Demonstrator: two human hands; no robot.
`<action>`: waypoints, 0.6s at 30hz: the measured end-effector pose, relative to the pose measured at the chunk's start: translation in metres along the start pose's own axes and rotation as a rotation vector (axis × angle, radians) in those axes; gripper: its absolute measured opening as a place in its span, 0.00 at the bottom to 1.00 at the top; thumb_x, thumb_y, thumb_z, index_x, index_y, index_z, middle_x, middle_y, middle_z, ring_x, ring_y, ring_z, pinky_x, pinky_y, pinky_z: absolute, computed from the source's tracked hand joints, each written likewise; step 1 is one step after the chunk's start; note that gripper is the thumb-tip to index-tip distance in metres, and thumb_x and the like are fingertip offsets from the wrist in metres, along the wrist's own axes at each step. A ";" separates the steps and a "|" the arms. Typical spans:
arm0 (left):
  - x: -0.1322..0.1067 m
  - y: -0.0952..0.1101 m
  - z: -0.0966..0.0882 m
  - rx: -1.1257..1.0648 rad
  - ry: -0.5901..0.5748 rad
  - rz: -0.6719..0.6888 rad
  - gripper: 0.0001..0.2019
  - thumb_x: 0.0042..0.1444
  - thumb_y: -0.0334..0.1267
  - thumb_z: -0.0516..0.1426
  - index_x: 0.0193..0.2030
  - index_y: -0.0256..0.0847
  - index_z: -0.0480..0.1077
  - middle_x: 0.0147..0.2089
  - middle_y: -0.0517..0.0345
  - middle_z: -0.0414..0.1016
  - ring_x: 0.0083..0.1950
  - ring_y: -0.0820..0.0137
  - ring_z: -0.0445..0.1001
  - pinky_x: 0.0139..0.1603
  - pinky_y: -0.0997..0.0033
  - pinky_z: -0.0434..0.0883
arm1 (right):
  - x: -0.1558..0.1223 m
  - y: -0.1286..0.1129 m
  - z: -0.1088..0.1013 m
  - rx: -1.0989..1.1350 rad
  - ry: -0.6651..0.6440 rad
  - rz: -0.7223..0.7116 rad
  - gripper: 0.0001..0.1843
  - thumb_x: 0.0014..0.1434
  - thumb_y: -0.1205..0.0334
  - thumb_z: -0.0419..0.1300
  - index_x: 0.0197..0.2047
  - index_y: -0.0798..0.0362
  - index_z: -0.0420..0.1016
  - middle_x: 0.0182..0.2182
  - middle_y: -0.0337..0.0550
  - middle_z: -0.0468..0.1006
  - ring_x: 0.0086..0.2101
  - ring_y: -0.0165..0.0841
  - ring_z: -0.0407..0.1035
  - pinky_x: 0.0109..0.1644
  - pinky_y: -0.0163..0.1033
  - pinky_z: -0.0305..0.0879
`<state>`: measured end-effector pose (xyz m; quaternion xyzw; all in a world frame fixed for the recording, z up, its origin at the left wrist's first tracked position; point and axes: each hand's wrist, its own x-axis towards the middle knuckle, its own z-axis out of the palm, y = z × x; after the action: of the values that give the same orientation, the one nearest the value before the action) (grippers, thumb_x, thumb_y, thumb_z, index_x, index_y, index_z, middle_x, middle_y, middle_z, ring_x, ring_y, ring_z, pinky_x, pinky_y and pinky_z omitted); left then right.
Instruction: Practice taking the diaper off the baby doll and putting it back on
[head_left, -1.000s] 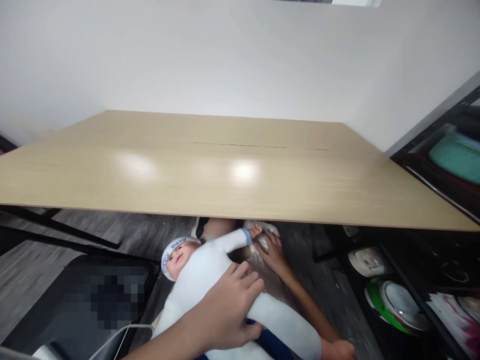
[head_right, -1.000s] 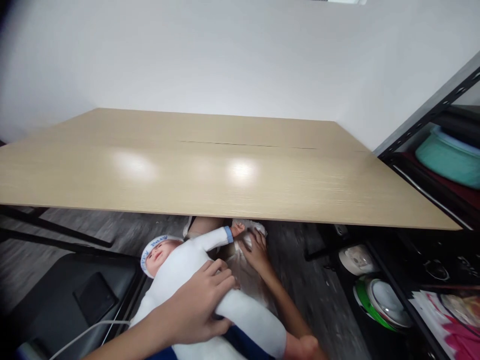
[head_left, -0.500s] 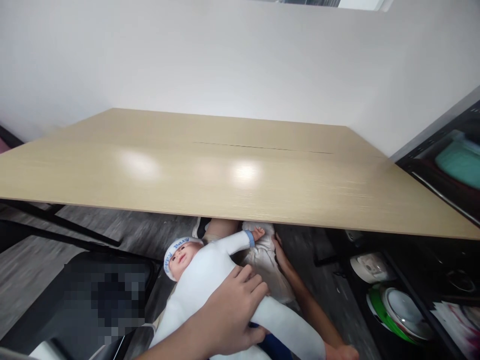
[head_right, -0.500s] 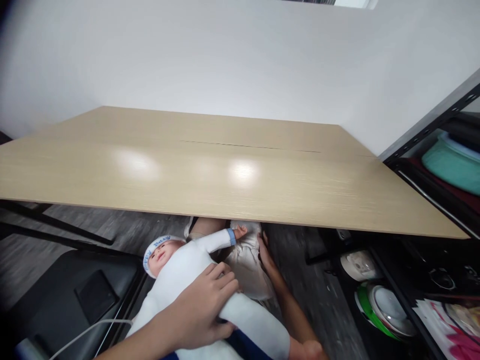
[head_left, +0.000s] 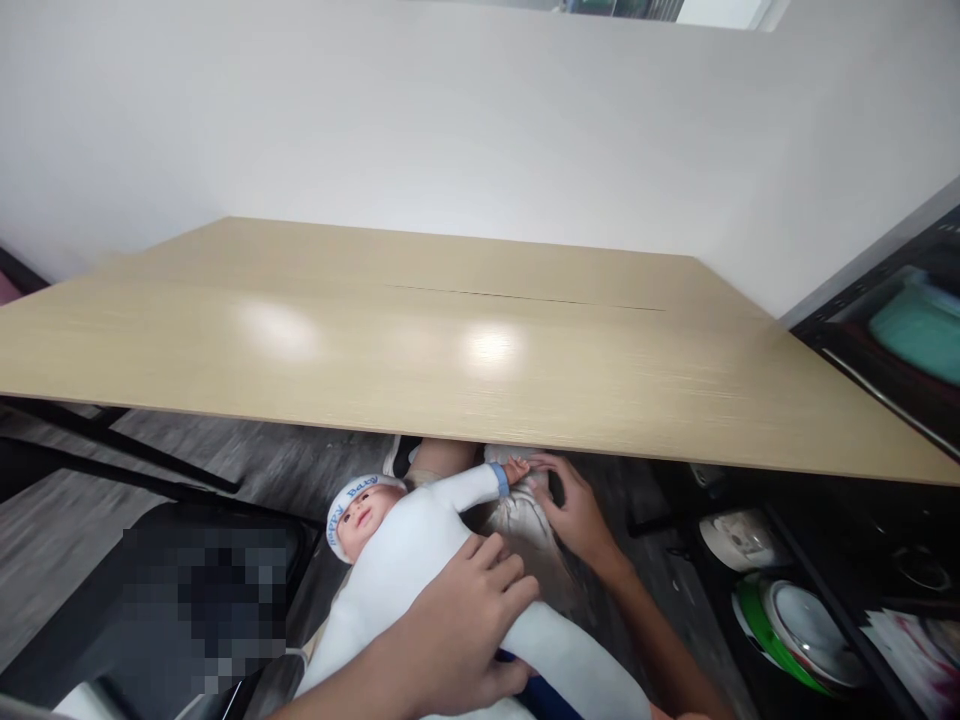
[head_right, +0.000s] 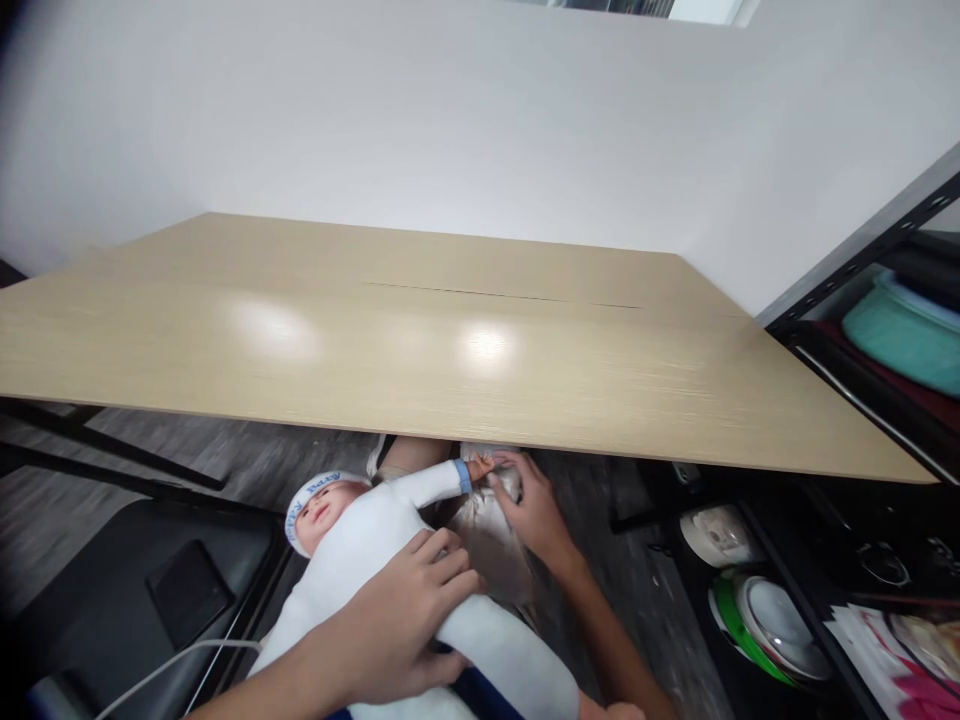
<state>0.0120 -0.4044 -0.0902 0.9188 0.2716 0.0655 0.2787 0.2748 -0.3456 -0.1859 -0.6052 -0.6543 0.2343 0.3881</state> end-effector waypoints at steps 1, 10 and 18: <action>-0.001 0.000 0.000 -0.002 -0.001 0.006 0.22 0.60 0.52 0.71 0.53 0.45 0.72 0.55 0.53 0.78 0.59 0.52 0.71 0.63 0.50 0.68 | 0.003 -0.019 0.000 -0.015 -0.102 -0.115 0.22 0.74 0.49 0.62 0.66 0.46 0.78 0.61 0.52 0.83 0.61 0.47 0.77 0.69 0.55 0.71; -0.015 0.001 -0.004 -0.145 0.086 0.067 0.29 0.68 0.54 0.67 0.72 0.52 0.68 0.70 0.53 0.77 0.70 0.52 0.72 0.75 0.48 0.66 | 0.043 -0.109 0.055 -0.500 -0.669 -0.440 0.16 0.70 0.65 0.65 0.60 0.56 0.78 0.56 0.54 0.84 0.56 0.47 0.76 0.65 0.52 0.70; -0.148 -0.035 0.053 -0.044 0.703 -0.419 0.20 0.72 0.34 0.57 0.66 0.59 0.65 0.64 0.49 0.79 0.69 0.48 0.78 0.70 0.34 0.76 | 0.042 -0.138 0.045 -0.523 -0.662 -0.612 0.11 0.75 0.62 0.62 0.58 0.54 0.76 0.54 0.51 0.82 0.53 0.46 0.75 0.59 0.49 0.69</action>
<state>-0.1145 -0.4847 -0.1496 0.7592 0.5300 0.3231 0.1955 0.1562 -0.3191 -0.0957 -0.3562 -0.9258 0.1177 0.0468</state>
